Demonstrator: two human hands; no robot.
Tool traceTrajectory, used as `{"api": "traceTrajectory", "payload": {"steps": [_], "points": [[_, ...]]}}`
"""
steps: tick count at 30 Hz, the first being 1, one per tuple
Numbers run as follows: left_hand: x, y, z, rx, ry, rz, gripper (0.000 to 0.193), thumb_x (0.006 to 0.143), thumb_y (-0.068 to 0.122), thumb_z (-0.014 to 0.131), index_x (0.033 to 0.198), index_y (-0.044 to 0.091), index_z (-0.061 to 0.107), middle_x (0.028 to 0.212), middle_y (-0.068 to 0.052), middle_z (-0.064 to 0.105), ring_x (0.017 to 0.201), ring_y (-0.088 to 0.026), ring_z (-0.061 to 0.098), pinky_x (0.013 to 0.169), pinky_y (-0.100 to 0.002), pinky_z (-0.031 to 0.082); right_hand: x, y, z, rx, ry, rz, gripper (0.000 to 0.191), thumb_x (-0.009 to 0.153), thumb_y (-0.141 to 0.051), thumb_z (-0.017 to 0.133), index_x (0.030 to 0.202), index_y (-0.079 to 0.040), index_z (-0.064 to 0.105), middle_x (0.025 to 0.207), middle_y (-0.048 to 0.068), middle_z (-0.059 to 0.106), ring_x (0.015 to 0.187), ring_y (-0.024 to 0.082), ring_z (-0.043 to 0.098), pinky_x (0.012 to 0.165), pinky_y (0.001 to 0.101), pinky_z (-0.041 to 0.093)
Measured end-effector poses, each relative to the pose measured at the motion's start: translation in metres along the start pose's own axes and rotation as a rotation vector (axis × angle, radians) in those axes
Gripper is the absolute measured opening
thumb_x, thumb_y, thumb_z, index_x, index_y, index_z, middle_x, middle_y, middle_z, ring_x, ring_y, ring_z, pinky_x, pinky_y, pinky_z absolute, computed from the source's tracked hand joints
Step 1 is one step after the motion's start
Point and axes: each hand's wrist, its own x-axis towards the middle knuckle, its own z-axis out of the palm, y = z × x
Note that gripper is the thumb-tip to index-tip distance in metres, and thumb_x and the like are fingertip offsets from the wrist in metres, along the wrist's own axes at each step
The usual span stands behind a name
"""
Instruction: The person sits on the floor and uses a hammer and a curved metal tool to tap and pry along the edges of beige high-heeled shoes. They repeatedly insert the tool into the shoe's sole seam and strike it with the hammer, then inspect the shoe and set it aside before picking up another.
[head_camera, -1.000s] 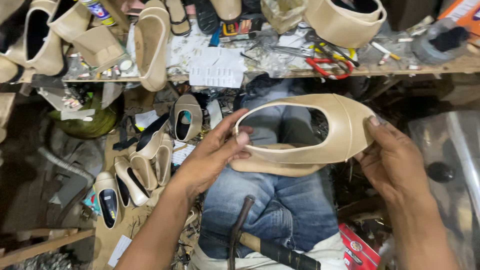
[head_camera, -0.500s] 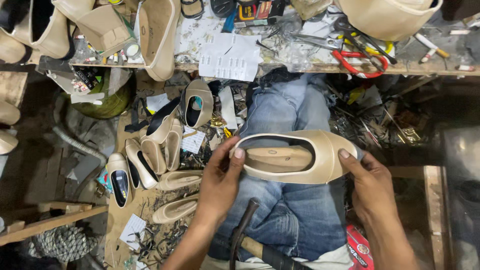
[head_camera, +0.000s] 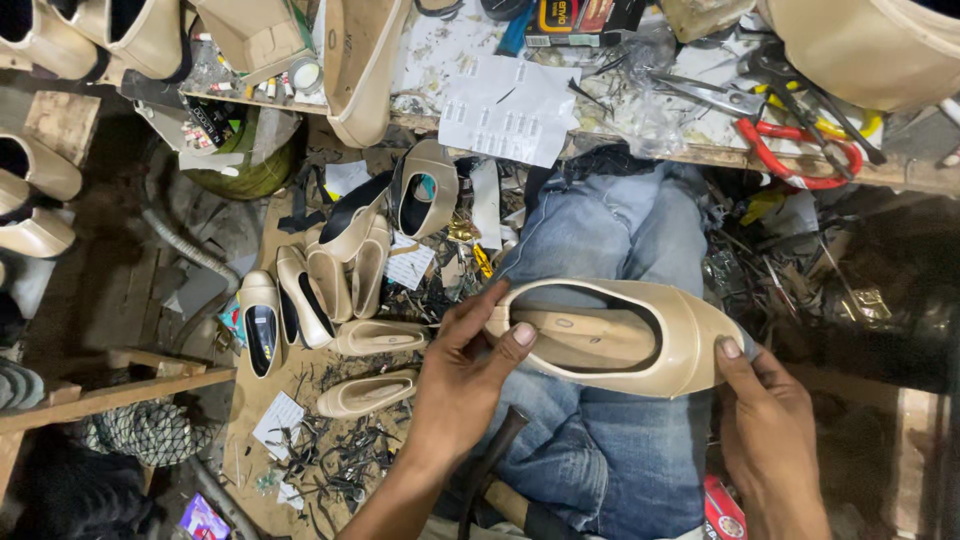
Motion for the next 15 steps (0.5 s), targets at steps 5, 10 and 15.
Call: {"api": "traceTrajectory", "payload": {"steps": [5,10,15], "points": [[0.002,0.010,0.000,0.082,0.000,-0.081,0.059,0.088,0.030,0.074,0.141,0.006,0.060,0.141,-0.013,0.054,0.125,-0.020,0.058,0.106,-0.031,0.049,0.001,-0.002,0.002,-0.019,0.065,0.026,0.035,0.102,-0.019,0.063,0.124,0.007,0.064,0.115,0.014,0.071,0.105,0.019,0.067,0.098,0.0315,0.050],[0.002,0.004,0.003,0.215,0.066,-0.013,0.046,0.092,0.027,0.072,0.133,0.005,0.068,0.135,-0.013,0.061,0.125,-0.020,0.058,0.105,-0.030,0.045,0.003,0.008,-0.004,0.078,0.098,0.039,0.030,0.101,-0.018,0.063,0.121,0.004,0.064,0.113,0.012,0.071,0.102,0.018,0.067,0.095,0.0314,0.052],[0.001,-0.011,0.019,0.260,0.127,0.087,0.040,0.091,0.021,0.073,0.127,0.004,0.071,0.126,-0.012,0.065,0.115,-0.020,0.062,0.099,-0.030,0.048,0.007,0.021,-0.012,0.159,0.191,0.031,0.029,0.102,-0.013,0.068,0.124,0.004,0.067,0.110,0.010,0.070,0.096,0.017,0.064,0.085,0.0312,0.046]]}}
